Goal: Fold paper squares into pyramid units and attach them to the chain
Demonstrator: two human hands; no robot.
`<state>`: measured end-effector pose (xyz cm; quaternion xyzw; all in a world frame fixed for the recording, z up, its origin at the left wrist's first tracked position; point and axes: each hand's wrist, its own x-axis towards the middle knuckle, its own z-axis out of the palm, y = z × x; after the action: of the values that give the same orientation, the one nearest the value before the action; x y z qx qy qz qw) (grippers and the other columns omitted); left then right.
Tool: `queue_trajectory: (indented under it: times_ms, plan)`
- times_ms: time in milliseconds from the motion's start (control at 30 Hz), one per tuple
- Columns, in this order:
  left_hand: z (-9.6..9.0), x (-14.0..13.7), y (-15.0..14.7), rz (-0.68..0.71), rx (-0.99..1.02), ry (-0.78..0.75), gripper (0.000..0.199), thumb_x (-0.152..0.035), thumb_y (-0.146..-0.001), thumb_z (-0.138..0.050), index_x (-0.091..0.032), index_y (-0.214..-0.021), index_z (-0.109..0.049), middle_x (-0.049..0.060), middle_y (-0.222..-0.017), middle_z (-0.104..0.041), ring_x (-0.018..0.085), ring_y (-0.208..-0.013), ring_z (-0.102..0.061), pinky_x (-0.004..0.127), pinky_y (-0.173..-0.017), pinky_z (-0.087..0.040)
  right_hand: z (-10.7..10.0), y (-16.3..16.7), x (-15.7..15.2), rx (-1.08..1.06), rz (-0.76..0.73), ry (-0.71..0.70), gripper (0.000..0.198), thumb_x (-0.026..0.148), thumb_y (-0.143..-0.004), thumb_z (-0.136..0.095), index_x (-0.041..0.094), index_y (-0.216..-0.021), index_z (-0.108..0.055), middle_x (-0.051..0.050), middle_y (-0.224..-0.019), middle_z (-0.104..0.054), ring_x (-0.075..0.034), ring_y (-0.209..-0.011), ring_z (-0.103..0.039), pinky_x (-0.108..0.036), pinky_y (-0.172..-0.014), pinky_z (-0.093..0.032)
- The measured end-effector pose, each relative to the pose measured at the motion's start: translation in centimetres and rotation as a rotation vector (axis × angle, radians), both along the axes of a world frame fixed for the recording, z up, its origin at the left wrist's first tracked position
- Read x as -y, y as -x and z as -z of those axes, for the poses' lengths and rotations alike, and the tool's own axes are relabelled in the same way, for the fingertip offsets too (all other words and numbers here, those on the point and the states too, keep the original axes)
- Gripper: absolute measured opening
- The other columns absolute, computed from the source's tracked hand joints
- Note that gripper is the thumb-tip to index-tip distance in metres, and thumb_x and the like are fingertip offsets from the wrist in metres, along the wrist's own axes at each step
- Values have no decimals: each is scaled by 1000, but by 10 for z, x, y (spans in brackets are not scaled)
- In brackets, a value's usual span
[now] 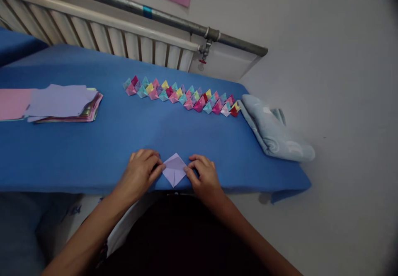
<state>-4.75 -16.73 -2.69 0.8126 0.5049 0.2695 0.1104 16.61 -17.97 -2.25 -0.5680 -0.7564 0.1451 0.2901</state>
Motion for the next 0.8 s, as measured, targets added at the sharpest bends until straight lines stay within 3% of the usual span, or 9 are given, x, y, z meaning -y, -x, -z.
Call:
queue_trajectory:
  times_ms: [567, 667, 800]
  plan:
    - [-8, -3, -7, -103, -90, 120, 15, -29, -88, -54, -18, -81, -61, 7, -96, -64, 25, -88, -55, 40, -75, -39, -12, -3, -6, 37, 42, 162, 13, 24, -86, -60, 20, -74, -56, -6, -108, -63, -23, -101, -55, -39, -84, -34]
    - [-7, -5, -2, -73, -117, 88, 15, -30, -88, -53, -22, -94, -65, 7, -101, -63, 25, -91, -54, 40, -75, -40, -14, -5, -7, 44, 35, 177, 11, 23, -85, -60, 21, -75, -56, -5, -107, -64, -24, -100, -55, -38, -83, -34]
    - [-10, -8, -3, 57, -211, -65, 34, -19, -90, -48, -35, -116, -62, 6, -109, -62, 25, -97, -52, 40, -78, -39, -15, -7, -7, 53, 28, 183, 7, 22, -85, -59, 22, -78, -59, -5, -107, -64, -24, -100, -54, -38, -82, -34]
